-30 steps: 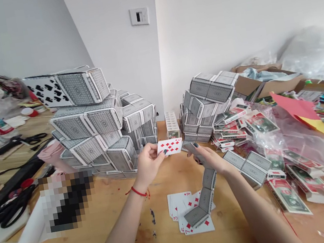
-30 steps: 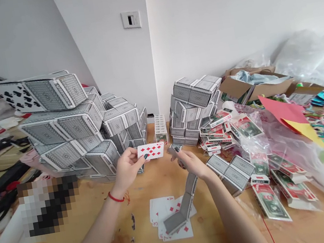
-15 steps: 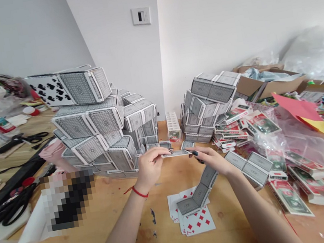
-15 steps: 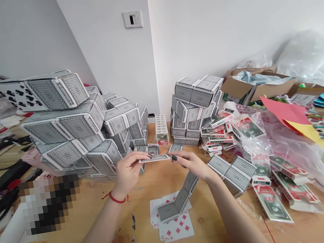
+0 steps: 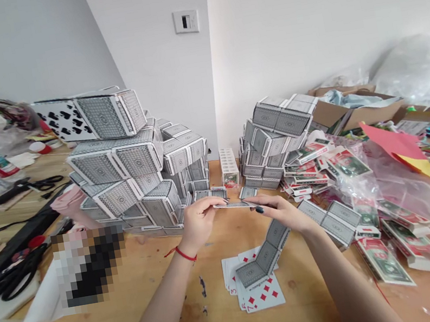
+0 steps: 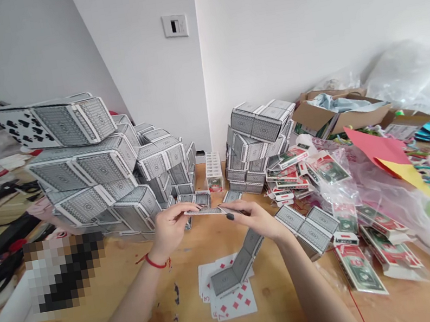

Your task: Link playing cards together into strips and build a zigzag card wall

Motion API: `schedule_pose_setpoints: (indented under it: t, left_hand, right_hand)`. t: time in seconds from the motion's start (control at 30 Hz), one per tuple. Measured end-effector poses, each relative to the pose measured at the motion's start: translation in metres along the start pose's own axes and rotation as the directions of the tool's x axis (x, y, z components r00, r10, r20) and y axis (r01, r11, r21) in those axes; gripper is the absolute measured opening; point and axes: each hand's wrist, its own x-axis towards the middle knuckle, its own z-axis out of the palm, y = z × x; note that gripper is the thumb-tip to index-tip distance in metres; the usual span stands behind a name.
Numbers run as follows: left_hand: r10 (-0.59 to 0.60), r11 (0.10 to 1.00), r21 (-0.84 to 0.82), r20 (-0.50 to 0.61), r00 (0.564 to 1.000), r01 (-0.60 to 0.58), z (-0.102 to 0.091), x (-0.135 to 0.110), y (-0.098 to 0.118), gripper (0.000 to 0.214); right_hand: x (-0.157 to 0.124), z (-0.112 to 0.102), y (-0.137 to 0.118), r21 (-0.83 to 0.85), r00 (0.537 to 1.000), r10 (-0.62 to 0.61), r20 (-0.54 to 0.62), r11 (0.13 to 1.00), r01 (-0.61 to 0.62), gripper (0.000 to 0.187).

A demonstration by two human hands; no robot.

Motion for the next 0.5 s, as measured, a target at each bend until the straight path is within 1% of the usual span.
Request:
schedule_pose_setpoints:
  t: [0.13, 0.3, 0.5]
  left_hand:
    - [0.012, 0.999, 0.035, 0.012, 1.0, -0.012, -0.0008, -0.0007, -0.0012, 0.032]
    - [0.097, 0.991, 0.088, 0.038, 0.995, -0.1, -0.0049, -0.0003, -0.0011, 0.03]
    - [0.178, 0.977, 0.104, 0.072, 0.981, -0.185, -0.0095, -0.0012, 0.0001, 0.034]
  right_hand:
    - [0.0, -0.0006, 0.0041, -0.023, 1.0, 0.0, 0.022, 1.0, 0.0, 0.041]
    - [0.0, -0.0006, 0.0049, -0.058, 0.999, -0.02, 0.039, 0.998, 0.022, 0.04]
    - [-0.0008, -0.0008, 0.0006, -0.102, 0.994, -0.046, 0.098, 0.993, 0.056, 0.04]
